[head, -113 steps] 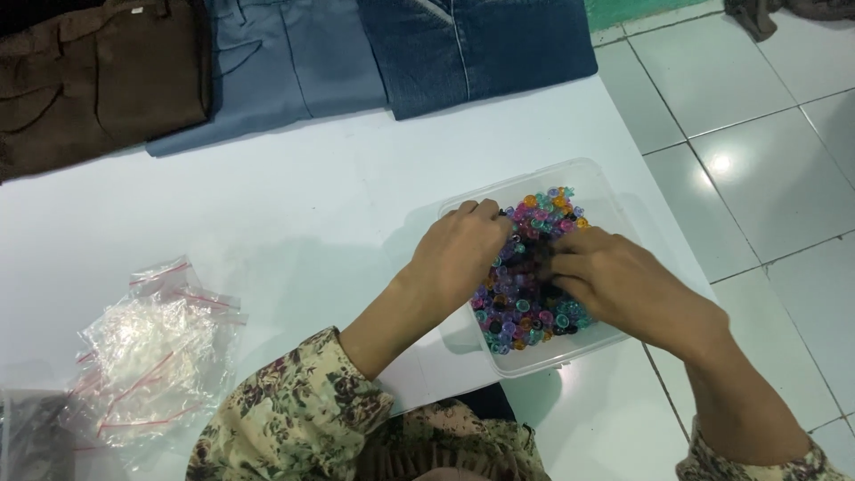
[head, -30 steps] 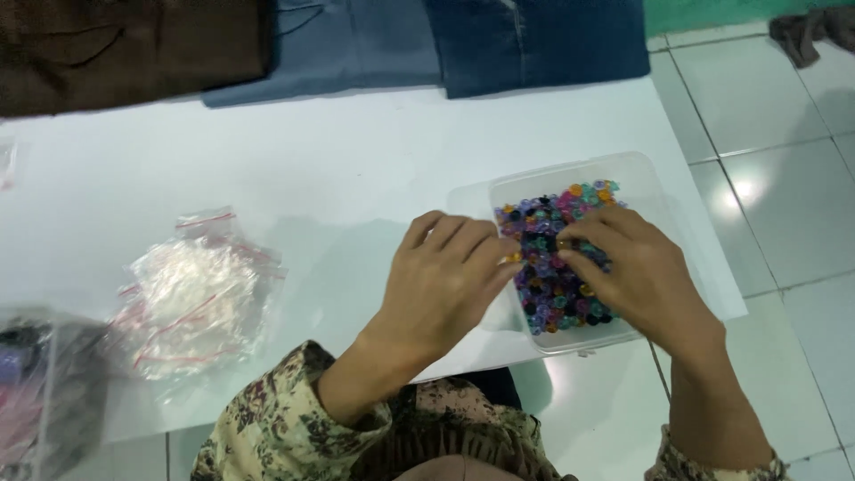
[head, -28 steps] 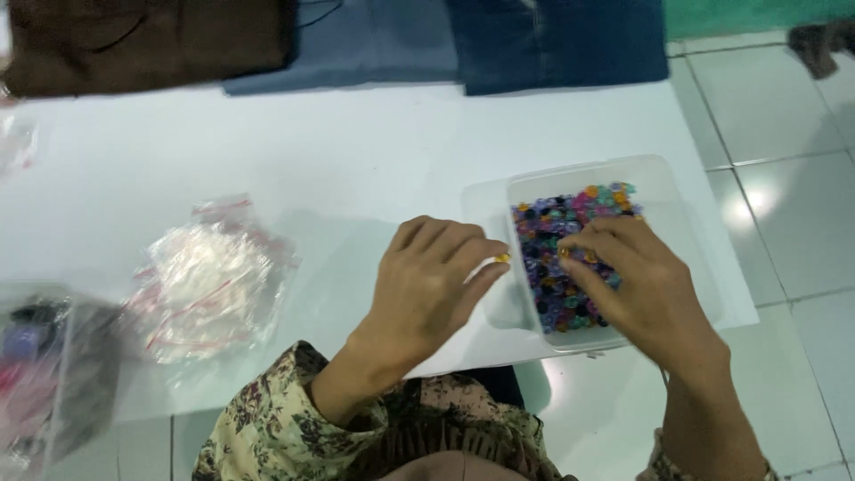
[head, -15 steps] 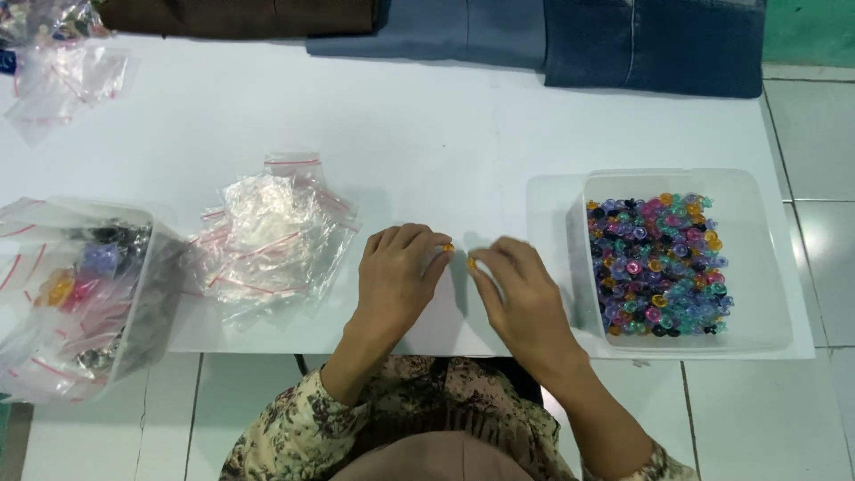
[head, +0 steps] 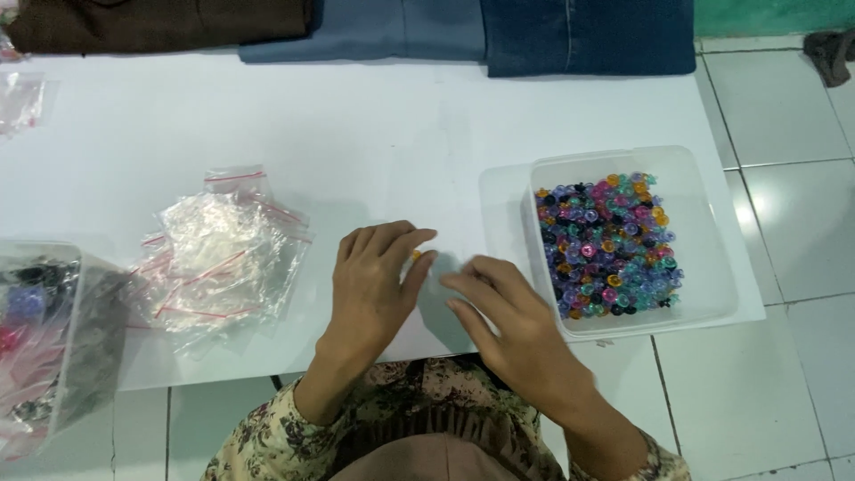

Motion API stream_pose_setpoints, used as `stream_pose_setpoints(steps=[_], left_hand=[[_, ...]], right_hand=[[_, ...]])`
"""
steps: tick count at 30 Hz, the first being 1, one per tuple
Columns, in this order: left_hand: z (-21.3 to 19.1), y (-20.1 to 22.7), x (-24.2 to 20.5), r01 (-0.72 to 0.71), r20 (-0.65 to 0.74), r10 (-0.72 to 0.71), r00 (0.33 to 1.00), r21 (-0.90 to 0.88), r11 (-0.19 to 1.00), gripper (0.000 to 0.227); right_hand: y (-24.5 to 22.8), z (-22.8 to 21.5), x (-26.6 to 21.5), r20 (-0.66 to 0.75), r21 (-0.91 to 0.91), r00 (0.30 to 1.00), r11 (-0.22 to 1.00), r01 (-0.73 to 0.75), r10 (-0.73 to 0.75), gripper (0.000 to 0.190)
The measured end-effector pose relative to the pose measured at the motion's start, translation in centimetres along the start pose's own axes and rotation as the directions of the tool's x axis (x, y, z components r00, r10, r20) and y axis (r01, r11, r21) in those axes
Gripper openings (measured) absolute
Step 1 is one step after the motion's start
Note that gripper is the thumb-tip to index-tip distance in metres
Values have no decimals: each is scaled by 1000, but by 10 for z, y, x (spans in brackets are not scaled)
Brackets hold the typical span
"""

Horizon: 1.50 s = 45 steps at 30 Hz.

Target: Sorting small plastic buttons by color and packing them into small zip-lock bags.

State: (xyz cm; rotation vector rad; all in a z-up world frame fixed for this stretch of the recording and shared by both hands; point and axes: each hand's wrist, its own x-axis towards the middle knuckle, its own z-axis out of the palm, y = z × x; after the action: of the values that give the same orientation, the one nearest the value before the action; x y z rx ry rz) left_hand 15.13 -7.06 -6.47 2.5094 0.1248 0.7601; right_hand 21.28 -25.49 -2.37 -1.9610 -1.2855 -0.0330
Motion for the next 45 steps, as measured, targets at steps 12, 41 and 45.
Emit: stream_pose_setpoints(steps=[12,41,45], left_hand=[[76,98,58,-286,134,267,954,154,946,12],[119,106,62,-318,151,287,946,256,913,27],[117,106,62,-299,96,285,954,229,926,29]], right_hand=[[98,-112,-34,-100,-407,836,745,-529,539,26],[85,-101,-26,-36,-419,670,597,-684,742,27],[88,-100,-31,-72,-410,709,627,-663,702,26]])
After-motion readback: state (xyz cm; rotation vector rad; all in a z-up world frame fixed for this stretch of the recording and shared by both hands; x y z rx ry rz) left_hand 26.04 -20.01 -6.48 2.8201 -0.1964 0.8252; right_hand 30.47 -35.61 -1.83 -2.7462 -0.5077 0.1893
